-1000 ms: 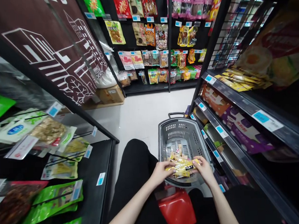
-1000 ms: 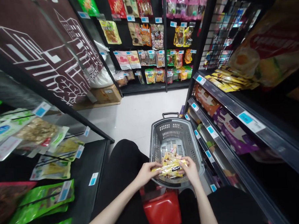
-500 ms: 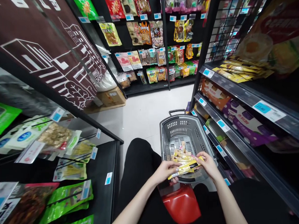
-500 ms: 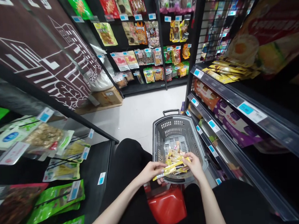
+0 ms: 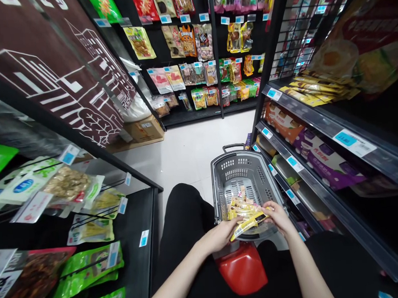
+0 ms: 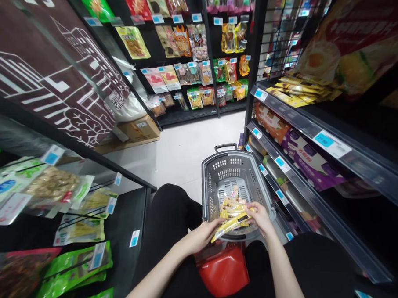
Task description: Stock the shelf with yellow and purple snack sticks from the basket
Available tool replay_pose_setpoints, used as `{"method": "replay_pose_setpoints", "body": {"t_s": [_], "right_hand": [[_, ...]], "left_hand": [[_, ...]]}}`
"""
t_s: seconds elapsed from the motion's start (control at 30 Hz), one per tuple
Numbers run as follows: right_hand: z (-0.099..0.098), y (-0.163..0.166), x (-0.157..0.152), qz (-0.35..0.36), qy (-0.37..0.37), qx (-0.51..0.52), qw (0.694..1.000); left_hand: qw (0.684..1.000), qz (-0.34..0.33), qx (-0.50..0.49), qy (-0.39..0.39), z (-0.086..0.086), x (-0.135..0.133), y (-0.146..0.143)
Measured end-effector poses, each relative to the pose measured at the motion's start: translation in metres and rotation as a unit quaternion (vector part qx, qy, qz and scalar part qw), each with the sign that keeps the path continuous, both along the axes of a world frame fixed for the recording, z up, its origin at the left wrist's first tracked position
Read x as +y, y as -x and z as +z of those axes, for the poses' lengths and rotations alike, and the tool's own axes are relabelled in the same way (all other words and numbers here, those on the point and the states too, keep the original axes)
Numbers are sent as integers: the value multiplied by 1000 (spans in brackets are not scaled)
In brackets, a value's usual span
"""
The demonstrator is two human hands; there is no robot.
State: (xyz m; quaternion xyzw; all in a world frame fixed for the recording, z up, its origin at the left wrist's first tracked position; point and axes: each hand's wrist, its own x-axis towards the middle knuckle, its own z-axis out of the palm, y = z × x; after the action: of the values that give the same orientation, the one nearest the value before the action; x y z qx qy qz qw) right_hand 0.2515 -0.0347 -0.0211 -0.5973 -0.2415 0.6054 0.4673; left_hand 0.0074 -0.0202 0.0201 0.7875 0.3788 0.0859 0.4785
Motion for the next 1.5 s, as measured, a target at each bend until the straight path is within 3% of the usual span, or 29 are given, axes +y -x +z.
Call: {"method": "replay_pose_setpoints", "body": {"t_s": [0.1, 0.2, 0.27, 0.4, 0.5, 0.57, 0.63, 0.7, 0.77, 0.87, 0.93, 1.0, 1.1, 1.23, 1.33, 1.5], "right_hand": [[-1, -2, 1, 3, 10, 19, 1000], [-5, -3, 1, -2, 25, 67, 997], [-9, -3, 2, -17, 42, 94, 995], [-11, -2, 2, -19, 70, 86, 994], [0, 2, 0, 72, 48, -76, 993], [13, 11, -2, 132, -40, -237, 962], [27, 25, -5, 200, -148, -324, 912], [37, 41, -6, 270, -209, -324, 882], [40, 55, -6, 307, -219, -305, 875], [34, 63, -2, 313, -198, -306, 877], [29, 59, 0, 320, -182, -305, 878], [26, 50, 1, 332, -169, -306, 876], [28, 31, 1, 351, -142, -280, 882], [30, 8, -1, 321, -83, -147, 932], [25, -1, -3, 275, -61, -107, 954], [22, -5, -2, 176, -43, -140, 973]], "left_hand": [[993, 35, -56, 97, -5, 1, -2], [963, 77, -136, 218, -10, 7, -3], [950, 91, -174, 242, -10, 10, -2], [970, 109, -150, 157, -9, 12, 1], [977, 128, -124, 114, -13, 9, 1], [977, 132, -122, 113, -16, 8, -1], [977, 124, -126, 120, -17, 7, -2], [980, 113, -129, 102, -14, 7, -4], [986, 110, -119, 45, -11, 8, -4], [987, 131, -76, -44, -9, 12, -3], [983, 166, -51, -58, -10, 14, -2], [975, 215, -53, -18, -13, 17, 0], [946, 285, -107, 111, -17, 22, 2], [904, 326, -155, 230, -19, 28, 2], [898, 317, -147, 268, -20, 29, 0], [906, 307, -125, 262, -20, 26, -1]]}}
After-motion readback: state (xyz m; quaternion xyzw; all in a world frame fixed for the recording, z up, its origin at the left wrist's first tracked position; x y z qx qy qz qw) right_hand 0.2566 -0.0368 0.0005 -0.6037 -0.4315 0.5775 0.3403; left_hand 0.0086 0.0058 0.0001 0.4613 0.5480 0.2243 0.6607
